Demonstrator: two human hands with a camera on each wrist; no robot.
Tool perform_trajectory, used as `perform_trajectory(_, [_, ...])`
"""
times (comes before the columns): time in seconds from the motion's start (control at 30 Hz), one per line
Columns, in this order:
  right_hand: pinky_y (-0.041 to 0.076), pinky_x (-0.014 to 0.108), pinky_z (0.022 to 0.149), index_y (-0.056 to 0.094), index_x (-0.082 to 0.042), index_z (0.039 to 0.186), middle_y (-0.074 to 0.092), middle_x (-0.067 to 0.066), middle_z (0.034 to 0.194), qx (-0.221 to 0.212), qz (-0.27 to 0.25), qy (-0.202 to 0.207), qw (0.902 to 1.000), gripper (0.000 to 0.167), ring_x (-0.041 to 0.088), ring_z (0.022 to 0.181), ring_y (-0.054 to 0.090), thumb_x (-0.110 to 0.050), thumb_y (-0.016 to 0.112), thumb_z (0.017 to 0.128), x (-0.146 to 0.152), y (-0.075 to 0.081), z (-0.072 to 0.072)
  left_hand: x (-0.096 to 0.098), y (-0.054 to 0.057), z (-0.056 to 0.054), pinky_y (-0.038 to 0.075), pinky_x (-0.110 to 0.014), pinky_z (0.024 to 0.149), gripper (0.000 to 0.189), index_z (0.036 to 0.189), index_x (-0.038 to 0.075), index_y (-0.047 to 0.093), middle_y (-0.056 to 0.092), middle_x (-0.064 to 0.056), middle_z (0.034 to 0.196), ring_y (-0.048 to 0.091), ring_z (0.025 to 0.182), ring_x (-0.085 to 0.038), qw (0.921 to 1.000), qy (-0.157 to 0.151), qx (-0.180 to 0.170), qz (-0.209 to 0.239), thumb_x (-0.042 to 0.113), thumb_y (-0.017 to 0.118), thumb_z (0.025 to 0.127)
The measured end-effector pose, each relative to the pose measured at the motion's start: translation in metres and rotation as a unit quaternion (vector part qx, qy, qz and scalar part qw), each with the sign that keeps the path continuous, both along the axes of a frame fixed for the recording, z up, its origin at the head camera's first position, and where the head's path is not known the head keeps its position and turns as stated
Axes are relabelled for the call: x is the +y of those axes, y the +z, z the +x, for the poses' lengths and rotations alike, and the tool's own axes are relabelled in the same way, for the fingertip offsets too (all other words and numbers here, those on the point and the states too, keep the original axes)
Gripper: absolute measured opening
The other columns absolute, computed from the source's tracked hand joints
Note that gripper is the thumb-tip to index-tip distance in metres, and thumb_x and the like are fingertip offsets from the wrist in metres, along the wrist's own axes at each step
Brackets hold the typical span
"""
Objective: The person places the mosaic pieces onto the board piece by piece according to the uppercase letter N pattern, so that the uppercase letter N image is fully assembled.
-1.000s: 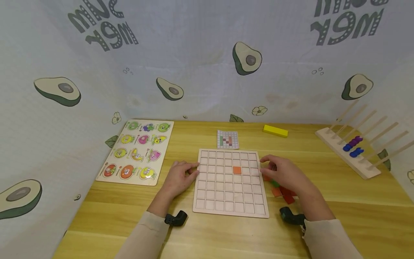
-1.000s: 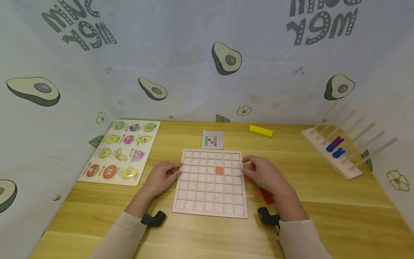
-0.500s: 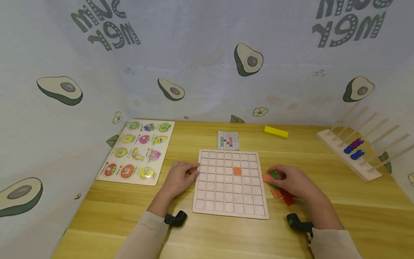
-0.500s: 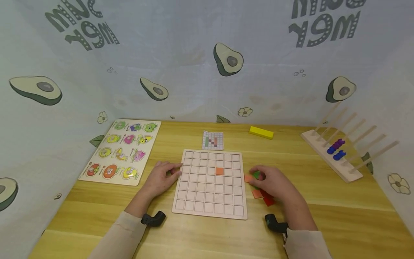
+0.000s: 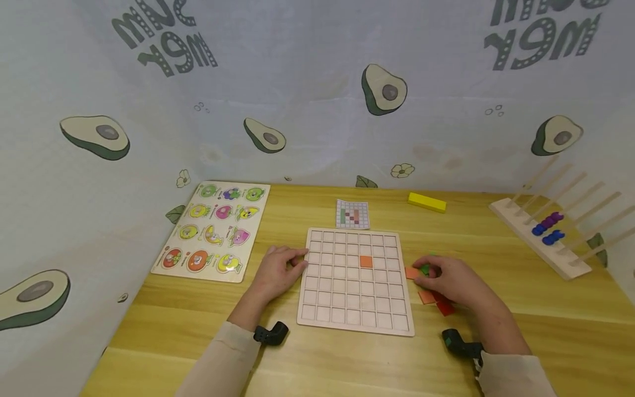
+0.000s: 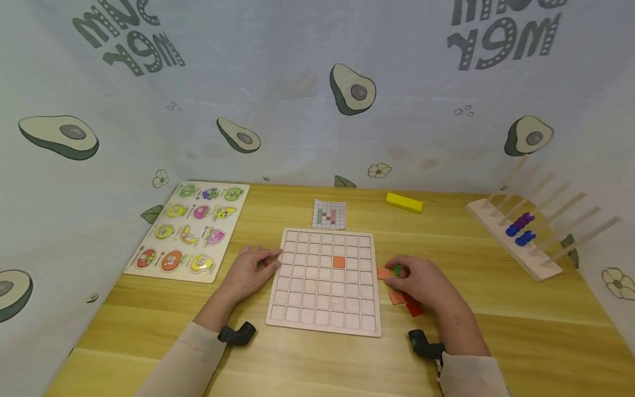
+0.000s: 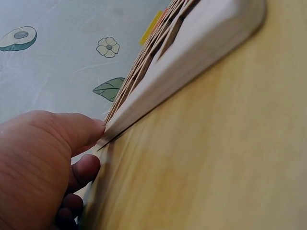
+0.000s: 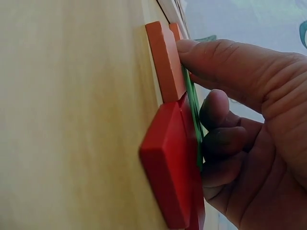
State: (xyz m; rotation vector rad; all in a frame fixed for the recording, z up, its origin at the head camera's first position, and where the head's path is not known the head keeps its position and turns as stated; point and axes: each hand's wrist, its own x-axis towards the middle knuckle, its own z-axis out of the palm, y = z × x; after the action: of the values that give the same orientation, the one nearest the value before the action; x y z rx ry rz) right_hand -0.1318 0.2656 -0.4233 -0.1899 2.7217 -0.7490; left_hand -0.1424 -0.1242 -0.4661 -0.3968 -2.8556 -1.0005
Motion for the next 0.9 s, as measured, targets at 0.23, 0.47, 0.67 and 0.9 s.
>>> perform_trajectory(0.23, [0.035,0.033,0.063,0.07,-0.01,0.122,0.052,0.002,0.081,0.007,0.002,-0.001,1.0,0.038,0.018,0.071,0.045,-0.034,0.074,0.093,-0.0008,-0.0004,0.0007,0.0005,0.001,0.0009,0.036,-0.028,0.074,0.03,0.123,0.018,0.076,0.067,0.007,0.084,0.045,0.079,-0.011,0.9999,-0.001,0.017,-0.002,0.027,0.073,0.095])
perform_trajectory(0.47, [0.035,0.03,0.061,0.07,-0.009,0.12,0.052,0.002,0.079,0.01,-0.008,0.001,0.9999,0.035,0.017,0.07,0.045,-0.031,0.074,0.094,-0.0001,-0.0014,0.0025,0.0016,0.0023,0.002,0.037,-0.029,0.076,0.029,0.123,0.017,0.076,0.066,0.007,0.083,0.047,0.081,-0.012,0.9999,-0.001,0.005,0.01,0.025,0.073,0.094])
perform_trajectory(0.67, [0.036,0.03,0.061,0.071,-0.009,0.119,0.052,0.002,0.078,0.016,-0.01,0.008,0.9998,0.033,0.017,0.069,0.045,-0.03,0.073,0.094,-0.0005,-0.0014,0.0027,0.0013,0.0018,0.0019,0.038,-0.029,0.078,0.029,0.123,0.018,0.076,0.066,0.008,0.084,0.048,0.084,-0.012,0.9999,0.002,-0.005,0.009,0.026,0.072,0.095])
perform_trajectory(0.9, [0.036,0.03,0.061,0.07,-0.009,0.119,0.052,0.002,0.078,0.017,-0.006,0.006,0.9998,0.033,0.017,0.069,0.046,-0.031,0.072,0.094,0.0,-0.0001,0.0018,0.0009,0.0008,0.0007,0.037,-0.029,0.077,0.029,0.124,0.017,0.075,0.066,0.007,0.084,0.048,0.083,-0.012,1.0,-0.001,0.004,0.0,0.026,0.071,0.096])
